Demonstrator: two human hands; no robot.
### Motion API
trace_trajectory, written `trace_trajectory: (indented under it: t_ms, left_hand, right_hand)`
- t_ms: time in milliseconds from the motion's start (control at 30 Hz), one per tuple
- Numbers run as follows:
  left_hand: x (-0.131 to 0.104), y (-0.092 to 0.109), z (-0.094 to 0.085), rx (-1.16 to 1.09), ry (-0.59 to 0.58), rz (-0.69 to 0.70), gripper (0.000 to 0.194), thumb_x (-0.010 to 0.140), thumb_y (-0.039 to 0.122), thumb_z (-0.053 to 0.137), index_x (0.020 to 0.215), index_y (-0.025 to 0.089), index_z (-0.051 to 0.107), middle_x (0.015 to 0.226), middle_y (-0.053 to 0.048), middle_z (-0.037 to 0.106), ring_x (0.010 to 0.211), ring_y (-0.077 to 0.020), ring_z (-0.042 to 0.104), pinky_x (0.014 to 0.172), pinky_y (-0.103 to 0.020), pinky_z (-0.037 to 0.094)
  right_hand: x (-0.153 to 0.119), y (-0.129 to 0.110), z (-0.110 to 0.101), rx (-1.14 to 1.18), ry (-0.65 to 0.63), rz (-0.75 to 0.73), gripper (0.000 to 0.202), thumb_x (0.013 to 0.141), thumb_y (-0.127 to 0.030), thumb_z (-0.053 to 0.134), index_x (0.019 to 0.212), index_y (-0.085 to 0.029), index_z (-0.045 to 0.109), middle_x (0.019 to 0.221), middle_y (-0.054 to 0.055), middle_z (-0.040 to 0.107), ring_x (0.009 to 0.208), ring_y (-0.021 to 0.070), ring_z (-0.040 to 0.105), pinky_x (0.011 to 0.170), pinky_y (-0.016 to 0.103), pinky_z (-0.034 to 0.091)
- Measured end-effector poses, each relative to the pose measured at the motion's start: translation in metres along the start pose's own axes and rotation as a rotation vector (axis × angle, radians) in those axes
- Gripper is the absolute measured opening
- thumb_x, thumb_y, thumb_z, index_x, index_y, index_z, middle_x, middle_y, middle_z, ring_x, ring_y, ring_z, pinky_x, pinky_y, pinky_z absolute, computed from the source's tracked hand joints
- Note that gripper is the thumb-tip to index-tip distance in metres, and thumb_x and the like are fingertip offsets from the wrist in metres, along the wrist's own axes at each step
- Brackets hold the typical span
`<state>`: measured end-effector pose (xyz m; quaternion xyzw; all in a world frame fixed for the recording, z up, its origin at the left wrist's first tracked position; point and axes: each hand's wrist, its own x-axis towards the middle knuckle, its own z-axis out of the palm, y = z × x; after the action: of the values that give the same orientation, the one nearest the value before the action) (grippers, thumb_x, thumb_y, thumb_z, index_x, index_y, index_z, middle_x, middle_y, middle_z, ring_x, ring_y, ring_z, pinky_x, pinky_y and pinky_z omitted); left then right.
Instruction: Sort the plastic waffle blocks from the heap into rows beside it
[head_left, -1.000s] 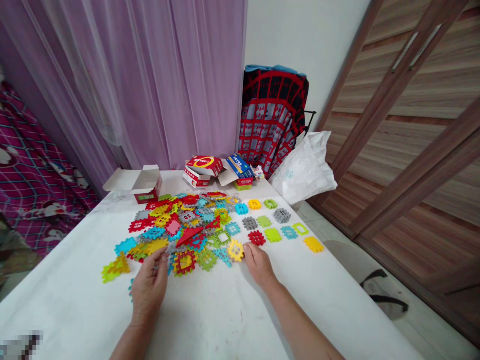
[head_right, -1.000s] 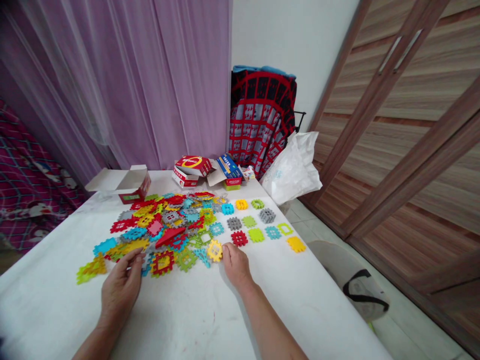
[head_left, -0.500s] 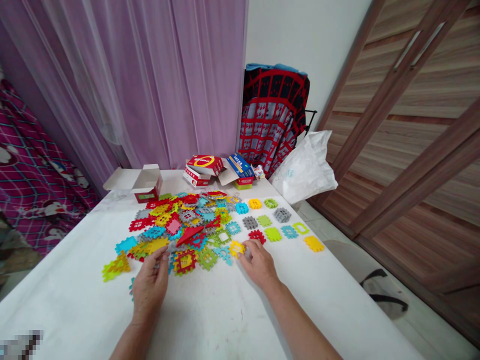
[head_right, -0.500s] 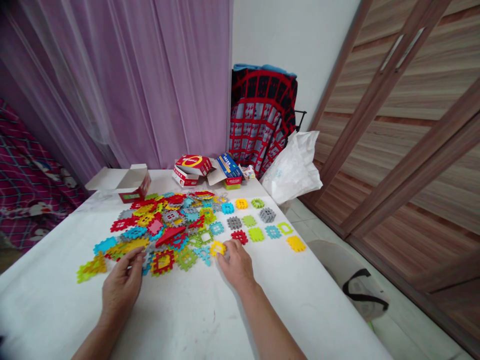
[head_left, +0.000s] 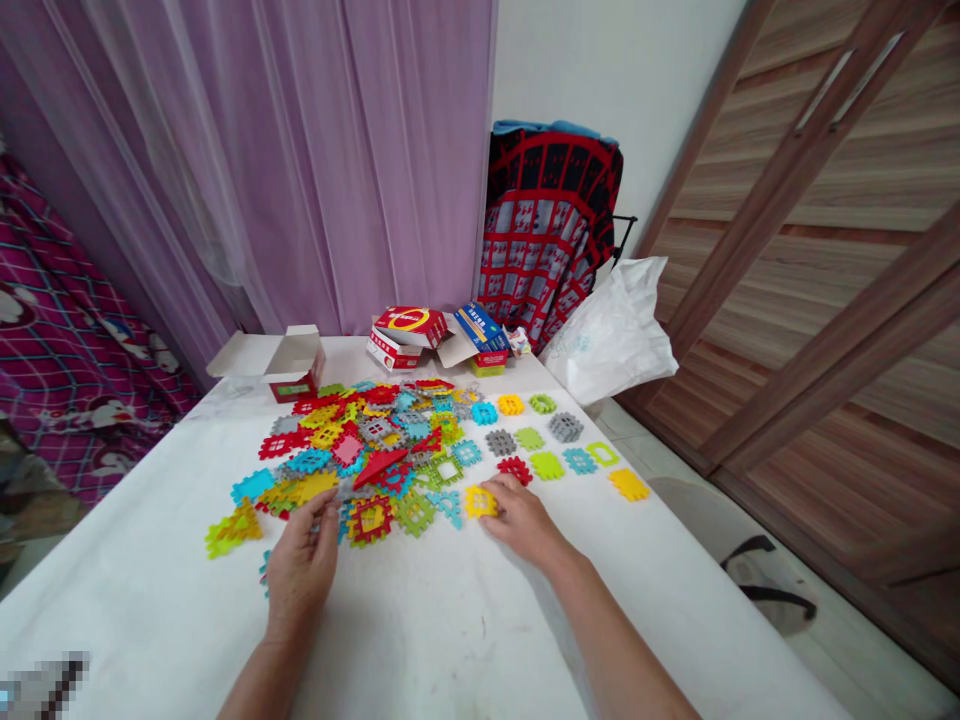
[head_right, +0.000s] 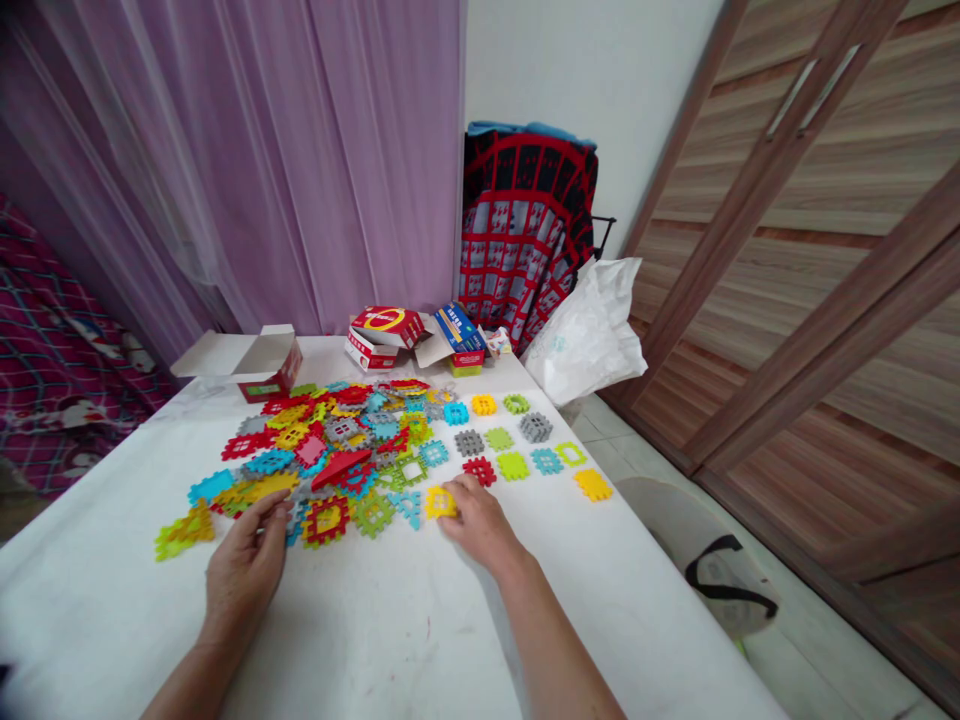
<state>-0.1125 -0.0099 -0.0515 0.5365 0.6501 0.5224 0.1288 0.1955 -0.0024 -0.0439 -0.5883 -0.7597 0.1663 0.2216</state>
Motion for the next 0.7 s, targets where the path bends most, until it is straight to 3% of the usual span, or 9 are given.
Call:
trace_trajectory:
  t_ms: [100,200,267,367,433,500,600,700]
  left_hand:
    - [0.0,0.001,0.0,-0.015,0.002,0.012,0.04,0.082,0.05,0.052,0.103,0.021,0.068,0.09,-0.005,0.078,0.073,-0.0181,0.072,0.062,-0.025,0.058]
    - [0.0,0.003,-0.001,-0.019,0.003,0.024,0.039,0.082,0.05,0.052,0.102,0.021,0.068,0.092,-0.006,0.078,0.072,-0.018,0.072,0.063,-0.026,0.058]
    - [0.0,0.004,-0.001,-0.016,0.001,0.026,0.039,0.082,0.05,0.052,0.102,0.021,0.068,0.092,-0.006,0.078,0.071,-0.0179,0.072,0.063,-0.026,0.058]
    - [0.0,0.005,-0.001,-0.01,-0.001,0.017,0.04,0.082,0.051,0.052,0.102,0.02,0.068,0.089,-0.006,0.077,0.069,-0.0179,0.071,0.061,-0.026,0.058]
    - [-0.001,0.006,-0.001,-0.008,-0.002,0.016,0.041,0.082,0.051,0.051,0.102,0.02,0.068,0.089,-0.006,0.077,0.07,-0.018,0.071,0.061,-0.026,0.058]
    - [-0.001,0.006,-0.001,-0.004,-0.006,0.016,0.041,0.082,0.051,0.051,0.103,0.02,0.068,0.09,-0.006,0.077,0.071,-0.018,0.072,0.063,-0.026,0.058]
    - [-0.001,0.005,-0.002,0.008,-0.008,0.023,0.039,0.083,0.05,0.051,0.103,0.021,0.068,0.092,-0.006,0.078,0.069,-0.0175,0.071,0.063,-0.027,0.058]
    - [-0.001,0.005,-0.002,0.007,-0.007,0.042,0.037,0.083,0.049,0.052,0.102,0.022,0.068,0.092,-0.005,0.078,0.068,-0.0173,0.071,0.062,-0.026,0.058]
  right_hand:
    - [0.0,0.01,0.001,-0.031,-0.005,-0.168,0.04,0.084,-0.008,0.048,0.116,-0.021,0.067,0.13,0.007,0.061,0.117,0.0184,0.055,0.103,0.033,0.041]
    - [0.0,0.008,0.005,-0.105,0.06,-0.202,0.045,0.083,-0.001,0.042,0.107,-0.023,0.072,0.128,0.005,0.064,0.116,0.0184,0.054,0.104,0.035,0.04]
    - [-0.001,-0.001,0.007,-0.131,0.137,-0.15,0.041,0.085,-0.003,0.044,0.105,-0.024,0.073,0.121,0.004,0.067,0.111,0.0182,0.055,0.101,0.033,0.042]
    - [-0.003,-0.022,0.009,-0.186,0.217,0.001,0.027,0.09,-0.02,0.052,0.111,-0.023,0.069,0.114,0.007,0.067,0.105,0.021,0.057,0.095,0.032,0.045]
    - [-0.004,-0.035,0.01,-0.23,0.199,0.078,0.031,0.087,-0.032,0.061,0.115,-0.021,0.066,0.112,0.009,0.065,0.104,0.0246,0.056,0.093,0.034,0.046]
    - [-0.003,-0.04,0.01,-0.243,0.145,0.091,0.035,0.083,-0.034,0.066,0.115,-0.02,0.066,0.111,0.01,0.065,0.104,0.0263,0.056,0.093,0.036,0.047]
    - [0.001,-0.033,0.012,-0.191,0.097,-0.013,0.029,0.086,-0.021,0.058,0.114,-0.021,0.067,0.116,0.008,0.066,0.108,0.0236,0.055,0.098,0.036,0.044]
    - [0.002,-0.018,0.014,-0.143,0.097,-0.144,0.044,0.081,-0.004,0.046,0.116,-0.021,0.066,0.126,0.005,0.064,0.119,0.0208,0.051,0.106,0.037,0.04]
